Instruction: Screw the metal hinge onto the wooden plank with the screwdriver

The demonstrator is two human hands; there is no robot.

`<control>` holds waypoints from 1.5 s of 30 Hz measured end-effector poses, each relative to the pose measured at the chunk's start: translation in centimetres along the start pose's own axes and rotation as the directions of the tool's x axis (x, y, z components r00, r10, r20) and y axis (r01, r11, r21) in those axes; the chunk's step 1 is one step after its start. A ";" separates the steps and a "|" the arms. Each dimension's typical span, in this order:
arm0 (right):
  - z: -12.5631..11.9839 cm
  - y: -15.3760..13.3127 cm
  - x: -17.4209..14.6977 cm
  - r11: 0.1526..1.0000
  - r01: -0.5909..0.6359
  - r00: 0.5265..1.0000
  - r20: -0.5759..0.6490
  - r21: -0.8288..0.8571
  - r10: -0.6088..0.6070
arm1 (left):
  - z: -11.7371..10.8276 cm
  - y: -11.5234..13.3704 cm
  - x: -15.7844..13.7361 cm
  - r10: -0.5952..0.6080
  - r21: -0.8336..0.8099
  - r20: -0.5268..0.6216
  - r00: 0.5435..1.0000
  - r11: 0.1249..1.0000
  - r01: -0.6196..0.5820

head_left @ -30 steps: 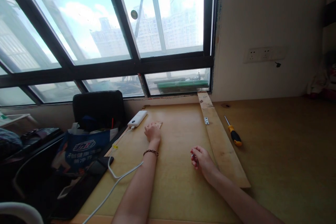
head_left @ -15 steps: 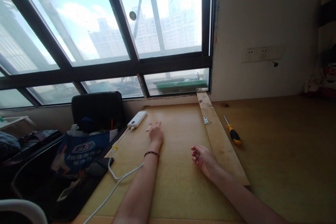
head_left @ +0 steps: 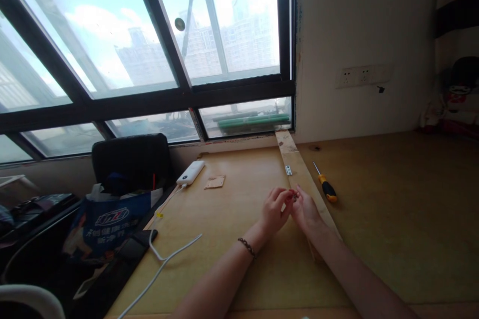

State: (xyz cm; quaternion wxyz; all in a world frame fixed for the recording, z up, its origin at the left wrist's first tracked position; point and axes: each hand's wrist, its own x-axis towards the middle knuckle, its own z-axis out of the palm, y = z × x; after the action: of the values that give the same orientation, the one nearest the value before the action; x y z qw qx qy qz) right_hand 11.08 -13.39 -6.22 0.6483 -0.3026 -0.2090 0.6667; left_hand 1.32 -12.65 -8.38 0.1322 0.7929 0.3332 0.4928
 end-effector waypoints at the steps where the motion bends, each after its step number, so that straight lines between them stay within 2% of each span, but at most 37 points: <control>1: 0.1 -0.2 0.0 1.000 -0.008 1.000 0.001 0.012 0.008 | 0.0 0.0 -0.1 0.039 0.015 0.049 0.998 0.999 -0.039; 3: 0.2 -0.3 -0.1 0.999 -0.021 1.000 0.000 0.025 0.021 | 0.1 -0.4 0.0 0.038 0.023 0.079 0.996 0.999 -0.040; 10: 0.2 0.0 -0.1 0.999 0.009 1.000 -0.005 0.045 -0.009 | 0.6 -1.2 0.6 -0.135 -0.002 0.046 0.990 0.991 0.135; 14: 0.3 0.3 -0.2 0.999 0.024 0.999 -0.030 0.028 -0.023 | 0.1 -0.8 0.9 -0.115 -0.006 0.094 0.989 0.993 0.116; 20: 0.2 0.8 -0.3 0.998 0.060 0.998 -0.026 0.022 -0.059 | -0.2 -1.7 0.9 -0.036 -0.123 0.179 0.983 0.991 0.059; 26: -0.2 1.2 0.0 0.998 0.059 0.998 0.014 0.000 -0.059 | 0.1 -2.1 0.6 -0.101 -0.160 0.094 0.990 0.980 0.115; 29: -0.4 1.7 -0.1 0.999 0.035 0.997 0.063 0.015 -0.036 | -0.7 -3.1 1.1 -0.162 -0.079 0.007 0.987 0.984 0.162; 32: -0.5 2.4 -0.6 1.000 -0.022 0.997 0.077 -0.022 0.024 | -2.9 -6.0 1.7 -0.250 0.077 -0.114 0.962 0.963 0.259; 34: -0.4 2.8 -1.0 0.997 -0.050 0.995 0.088 -0.059 0.055 | -5.2 -8.5 1.8 -0.333 0.224 -0.215 0.918 0.898 0.378; 35: -0.4 2.9 -1.1 0.996 -0.057 0.993 0.098 -0.076 0.064 | -6.4 -9.8 1.7 -0.382 0.312 -0.253 0.889 0.837 0.449; 37: -0.3 3.1 -1.4 0.992 -0.061 0.990 0.124 -0.107 0.074 | -8.7 -12.1 1.3 -0.474 0.495 -0.304 0.826 0.662 0.562; 40: -0.2 3.2 -1.6 0.987 -0.058 0.985 0.154 -0.153 0.081 | -11.4 -14.6 0.4 -0.530 0.601 -0.388 0.754 0.475 0.643; 42: -0.1 3.3 -1.7 0.983 -0.057 0.982 0.169 -0.174 0.087 | -12.3 -15.6 0.0 -0.549 0.624 -0.407 0.730 0.416 0.661; 45: 0.0 3.2 -1.8 0.980 -0.062 0.979 0.178 -0.190 0.097 | -12.6 -16.3 -0.1 -0.546 0.643 -0.407 0.732 0.397 0.655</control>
State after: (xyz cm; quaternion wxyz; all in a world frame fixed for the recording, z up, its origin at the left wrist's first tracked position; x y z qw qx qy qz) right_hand 8.67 -15.43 -8.15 0.5681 -0.3053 -0.3167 0.6955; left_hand -16.19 -2.11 -11.20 -0.0623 0.5632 0.7760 0.2770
